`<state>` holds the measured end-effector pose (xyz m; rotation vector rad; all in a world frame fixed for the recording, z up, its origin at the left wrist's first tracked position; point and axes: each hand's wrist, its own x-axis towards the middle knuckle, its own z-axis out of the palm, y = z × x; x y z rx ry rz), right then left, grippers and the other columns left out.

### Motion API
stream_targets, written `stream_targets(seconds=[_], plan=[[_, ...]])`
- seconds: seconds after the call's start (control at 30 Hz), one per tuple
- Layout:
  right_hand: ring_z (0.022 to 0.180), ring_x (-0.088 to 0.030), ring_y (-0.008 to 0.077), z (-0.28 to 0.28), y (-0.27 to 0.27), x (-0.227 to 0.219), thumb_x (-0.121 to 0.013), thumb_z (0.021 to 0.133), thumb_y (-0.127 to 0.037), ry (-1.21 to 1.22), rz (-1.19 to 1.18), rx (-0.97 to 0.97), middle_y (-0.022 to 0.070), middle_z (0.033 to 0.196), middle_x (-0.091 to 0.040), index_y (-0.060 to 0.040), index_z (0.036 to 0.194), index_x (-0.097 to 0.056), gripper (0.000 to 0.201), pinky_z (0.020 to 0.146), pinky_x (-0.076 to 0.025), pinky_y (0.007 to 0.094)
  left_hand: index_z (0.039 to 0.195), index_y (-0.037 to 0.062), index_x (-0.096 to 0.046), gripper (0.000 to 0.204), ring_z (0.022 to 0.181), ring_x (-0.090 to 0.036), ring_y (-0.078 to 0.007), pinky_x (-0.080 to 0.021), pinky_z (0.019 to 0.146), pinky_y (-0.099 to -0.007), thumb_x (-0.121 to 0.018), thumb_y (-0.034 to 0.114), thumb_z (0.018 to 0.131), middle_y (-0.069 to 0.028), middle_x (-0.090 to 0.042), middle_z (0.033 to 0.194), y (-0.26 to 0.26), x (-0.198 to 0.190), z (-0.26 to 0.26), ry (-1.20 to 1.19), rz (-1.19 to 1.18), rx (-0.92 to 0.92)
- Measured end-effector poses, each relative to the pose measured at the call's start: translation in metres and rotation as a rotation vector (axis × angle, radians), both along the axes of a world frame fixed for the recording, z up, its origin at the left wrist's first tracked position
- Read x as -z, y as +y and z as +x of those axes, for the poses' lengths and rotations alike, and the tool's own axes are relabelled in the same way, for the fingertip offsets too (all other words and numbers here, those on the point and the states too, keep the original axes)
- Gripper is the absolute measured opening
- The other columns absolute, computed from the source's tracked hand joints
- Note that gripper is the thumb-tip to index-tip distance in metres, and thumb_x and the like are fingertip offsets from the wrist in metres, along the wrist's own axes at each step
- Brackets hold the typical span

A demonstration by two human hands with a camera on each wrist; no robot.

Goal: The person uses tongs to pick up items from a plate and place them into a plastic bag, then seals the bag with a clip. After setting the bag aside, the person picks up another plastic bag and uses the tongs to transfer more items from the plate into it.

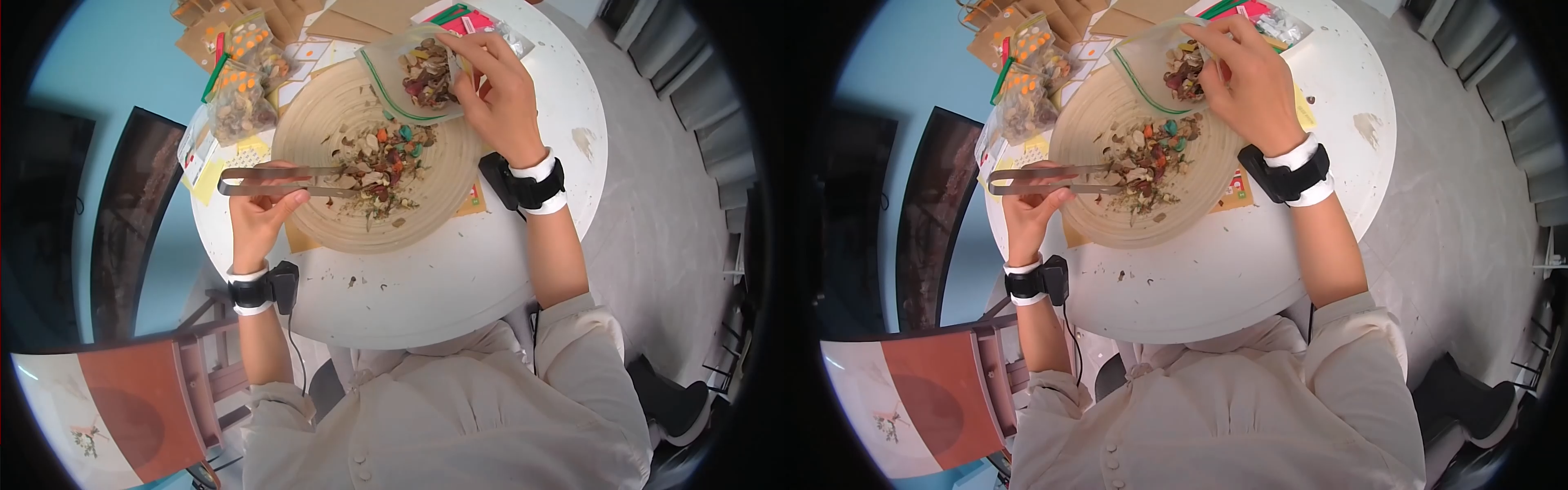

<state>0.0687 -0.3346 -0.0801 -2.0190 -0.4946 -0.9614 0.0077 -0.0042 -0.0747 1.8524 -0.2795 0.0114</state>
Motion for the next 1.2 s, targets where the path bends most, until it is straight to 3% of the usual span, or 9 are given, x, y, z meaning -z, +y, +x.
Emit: stream_targets(seconds=[0.33,0.6,0.73,0.87,0.93,1.0,1.1,1.13,1.2], plan=[[0.064,-0.048,0.011,0.001,0.0,0.002,-0.057,0.079,0.007,-0.008,0.026,-0.023,0.0023,0.098,-0.059,-0.0106,0.119,-0.068,0.045,0.057,-0.042,0.024,0.104,-0.0065,-0.066,0.028,0.082,-0.063,-0.0105,-0.05,0.074,-0.0228,-0.078,0.0,0.08,-0.0082,-0.069,0.097,-0.011,-0.002,0.004,-0.082,0.095,-0.133],[0.063,-0.047,0.0113,-0.004,0.0,-0.005,-0.056,0.079,0.007,0.014,0.068,-0.04,0.0018,0.096,-0.059,-0.0119,0.119,-0.068,0.046,0.057,-0.042,0.0246,0.102,-0.0049,-0.066,0.028,0.067,-0.057,-0.0081,-0.046,0.062,-0.0205,-0.08,0.001,0.079,-0.005,-0.07,0.087,-0.026,-0.035,0.013,-0.285,0.122,-0.208],[0.063,-0.054,0.0158,0.002,-0.004,0.002,-0.057,0.079,0.004,-0.003,0.03,0.015,0.0031,0.095,-0.059,-0.0122,0.115,-0.068,0.042,0.057,-0.045,0.0286,0.109,-0.0082,-0.063,0.029,0.082,-0.067,-0.0174,-0.054,0.08,-0.0278,-0.073,-0.004,0.082,-0.0121,-0.069,0.096,-0.053,-0.071,0.022,-0.423,0.047,-0.168],[0.063,-0.057,0.0185,0.0,-0.003,-0.002,-0.057,0.079,0.003,0.016,0.016,0.022,0.0038,0.095,-0.059,-0.0125,0.114,-0.068,0.04,0.058,-0.047,0.0308,0.105,-0.0083,-0.065,0.031,0.081,-0.068,-0.0131,-0.054,0.072,-0.0235,-0.079,-0.002,0.078,-0.0111,-0.071,0.092,-0.089,-0.085,0.048,-0.478,-0.016,-0.143],[0.063,-0.057,0.0189,0.001,-0.002,-0.002,-0.057,0.078,0.003,0.012,0.029,0.012,0.0039,0.095,-0.059,-0.0125,0.114,-0.068,0.041,0.058,-0.047,0.0308,0.104,-0.0072,-0.064,0.03,0.083,-0.068,-0.0133,-0.055,0.078,-0.0248,-0.079,-0.001,0.079,-0.0105,-0.071,0.094,-0.11,-0.08,0.056,-0.562,0.084,-0.136],[0.062,-0.057,0.0192,0.001,-0.002,-0.001,-0.057,0.078,0.003,0.009,0.038,0.007,0.004,0.095,-0.059,-0.0125,0.114,-0.068,0.041,0.058,-0.046,0.0309,0.105,-0.007,-0.064,0.031,0.085,-0.068,-0.0134,-0.055,0.08,-0.0255,-0.079,-0.002,0.078,-0.01,-0.071,0.094,-0.113,-0.07,0.064,-0.476,0.008,-0.035],[0.062,-0.057,0.0194,0.002,-0.004,0.0,-0.058,0.077,0.004,-0.005,0.043,0.007,0.0041,0.095,-0.059,-0.0124,0.115,-0.068,0.042,0.057,-0.046,0.031,0.105,-0.007,-0.064,0.031,0.085,-0.068,-0.0145,-0.054,0.08,-0.0252,-0.079,-0.002,0.079,-0.0108,-0.071,0.095,-0.103,-0.066,0.057,-0.433,-0.204,-0.091],[0.061,-0.056,0.0193,0.002,-0.004,0.0,-0.058,0.077,0.004,-0.014,0.041,0.005,0.0041,0.095,-0.059,-0.0124,0.115,-0.068,0.042,0.057,-0.046,0.0309,0.108,-0.0075,-0.064,0.032,0.088,-0.068,-0.0156,-0.053,0.08,-0.0245,-0.078,0.0,0.08,-0.012,-0.071,0.097,-0.094,-0.064,0.056,-0.457,0.015,-0.172],[0.061,-0.056,0.0191,0.002,-0.003,0.0,-0.058,0.077,0.004,-0.018,0.039,0.005,0.0041,0.096,-0.059,-0.0125,0.115,-0.068,0.043,0.057,-0.046,0.0308,0.112,-0.007,-0.062,0.035,0.089,-0.067,-0.0165,-0.052,0.081,-0.0252,-0.076,0.0,0.082,-0.0122,-0.071,0.098,-0.068,-0.065,0.04,-0.375,-0.06,-0.182]])
